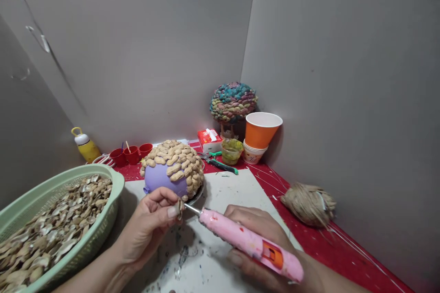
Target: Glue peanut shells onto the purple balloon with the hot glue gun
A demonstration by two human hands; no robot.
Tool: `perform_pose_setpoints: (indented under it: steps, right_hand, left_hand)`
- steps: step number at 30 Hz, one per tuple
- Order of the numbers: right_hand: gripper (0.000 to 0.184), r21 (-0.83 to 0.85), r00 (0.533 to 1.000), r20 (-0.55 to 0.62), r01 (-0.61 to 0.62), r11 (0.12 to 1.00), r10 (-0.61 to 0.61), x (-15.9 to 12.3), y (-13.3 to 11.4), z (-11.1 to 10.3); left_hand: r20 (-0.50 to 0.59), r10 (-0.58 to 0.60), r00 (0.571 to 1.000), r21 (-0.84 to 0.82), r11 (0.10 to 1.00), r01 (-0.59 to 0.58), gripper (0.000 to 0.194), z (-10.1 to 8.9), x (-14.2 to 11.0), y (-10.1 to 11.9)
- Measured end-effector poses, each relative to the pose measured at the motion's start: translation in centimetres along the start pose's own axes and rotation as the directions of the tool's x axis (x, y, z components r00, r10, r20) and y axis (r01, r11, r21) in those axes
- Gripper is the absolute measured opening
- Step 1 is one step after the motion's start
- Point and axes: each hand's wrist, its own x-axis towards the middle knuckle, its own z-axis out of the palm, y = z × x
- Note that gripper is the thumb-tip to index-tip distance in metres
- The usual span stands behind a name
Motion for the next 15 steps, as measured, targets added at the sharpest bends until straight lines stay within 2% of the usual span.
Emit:
perform_pose_setpoints:
  steps: [9, 15]
  right_hand:
    - [0.035, -0.139, 0.999, 0.017, 0.045, 0.989, -0.043, -0.31, 0.13, 0.50]
    - [0.035, -0.166, 0.997, -0.005, 0.071, 0.984, -0.073, -0.23, 0.25, 0.59]
  left_hand:
    - [-0.007, 0.027, 1.000, 0.050, 0.998, -0.026, 0.019, 0.21, 0.14, 0.15]
    - [-0.036, 0.021, 0.999, 0.071, 0.997, -0.019, 0.021, 0.04, 0.16, -0.12]
